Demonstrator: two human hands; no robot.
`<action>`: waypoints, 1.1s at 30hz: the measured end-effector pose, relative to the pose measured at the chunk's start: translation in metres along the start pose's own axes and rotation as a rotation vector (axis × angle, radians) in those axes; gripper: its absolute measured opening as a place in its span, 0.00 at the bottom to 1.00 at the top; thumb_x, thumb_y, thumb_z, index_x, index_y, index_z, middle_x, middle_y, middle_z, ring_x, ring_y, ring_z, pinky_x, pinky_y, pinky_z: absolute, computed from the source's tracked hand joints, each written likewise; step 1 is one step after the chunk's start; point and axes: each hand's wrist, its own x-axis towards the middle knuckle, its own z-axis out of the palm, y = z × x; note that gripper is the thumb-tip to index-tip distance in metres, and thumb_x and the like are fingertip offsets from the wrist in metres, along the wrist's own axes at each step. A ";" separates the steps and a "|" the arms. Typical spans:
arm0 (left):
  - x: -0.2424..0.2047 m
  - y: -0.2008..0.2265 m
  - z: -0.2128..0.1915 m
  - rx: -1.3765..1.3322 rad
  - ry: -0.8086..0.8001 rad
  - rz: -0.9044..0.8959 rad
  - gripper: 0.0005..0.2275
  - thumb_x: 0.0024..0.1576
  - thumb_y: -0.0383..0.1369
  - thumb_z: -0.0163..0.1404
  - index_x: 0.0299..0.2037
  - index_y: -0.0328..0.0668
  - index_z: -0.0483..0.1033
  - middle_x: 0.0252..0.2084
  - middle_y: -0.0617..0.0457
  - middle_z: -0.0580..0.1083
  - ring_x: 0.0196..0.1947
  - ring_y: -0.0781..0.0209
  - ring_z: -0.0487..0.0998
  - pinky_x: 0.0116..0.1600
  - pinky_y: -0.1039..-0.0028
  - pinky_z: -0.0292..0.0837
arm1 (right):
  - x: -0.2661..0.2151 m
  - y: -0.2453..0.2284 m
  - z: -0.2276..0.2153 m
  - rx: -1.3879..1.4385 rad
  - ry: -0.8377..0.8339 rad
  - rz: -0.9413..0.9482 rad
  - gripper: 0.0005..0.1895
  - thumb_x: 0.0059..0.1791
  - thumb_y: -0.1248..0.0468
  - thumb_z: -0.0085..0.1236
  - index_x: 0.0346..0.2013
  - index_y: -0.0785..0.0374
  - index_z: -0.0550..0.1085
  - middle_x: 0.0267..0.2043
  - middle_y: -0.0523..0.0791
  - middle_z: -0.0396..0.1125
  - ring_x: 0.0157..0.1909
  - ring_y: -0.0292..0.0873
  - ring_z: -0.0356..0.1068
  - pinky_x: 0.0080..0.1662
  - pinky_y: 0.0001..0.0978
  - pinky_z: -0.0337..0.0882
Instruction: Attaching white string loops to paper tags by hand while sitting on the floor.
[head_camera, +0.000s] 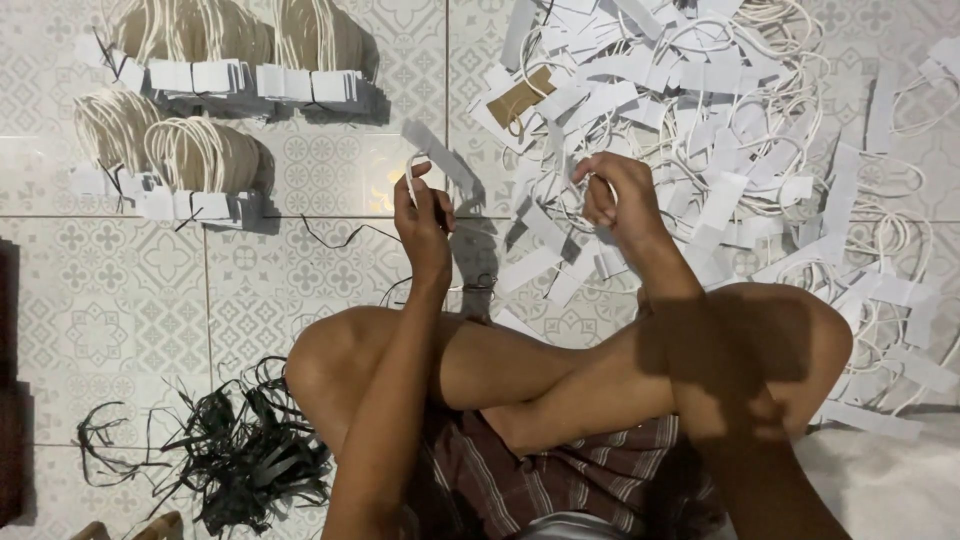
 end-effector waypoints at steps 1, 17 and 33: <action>-0.002 -0.001 0.002 0.003 -0.001 -0.002 0.16 0.70 0.44 0.36 0.57 0.44 0.69 0.23 0.53 0.69 0.16 0.66 0.67 0.23 0.79 0.57 | -0.003 -0.003 0.003 0.002 0.001 0.002 0.14 0.53 0.59 0.47 0.35 0.68 0.74 0.06 0.40 0.45 0.09 0.36 0.51 0.22 0.28 0.61; -0.011 -0.023 0.016 0.234 -0.370 -0.179 0.26 0.51 0.39 0.68 0.55 0.47 0.69 0.41 0.54 0.81 0.39 0.69 0.79 0.38 0.83 0.71 | -0.010 0.007 0.019 -0.038 -0.218 0.059 0.17 0.59 0.62 0.45 0.36 0.69 0.77 0.12 0.37 0.46 0.16 0.31 0.47 0.26 0.21 0.51; -0.014 -0.011 0.012 0.295 -0.260 0.067 0.09 0.62 0.28 0.55 0.51 0.42 0.79 0.33 0.49 0.78 0.36 0.62 0.81 0.42 0.72 0.76 | -0.017 -0.009 0.023 -0.641 -0.059 -0.068 0.12 0.57 0.56 0.58 0.34 0.57 0.83 0.20 0.45 0.68 0.27 0.35 0.61 0.39 0.30 0.65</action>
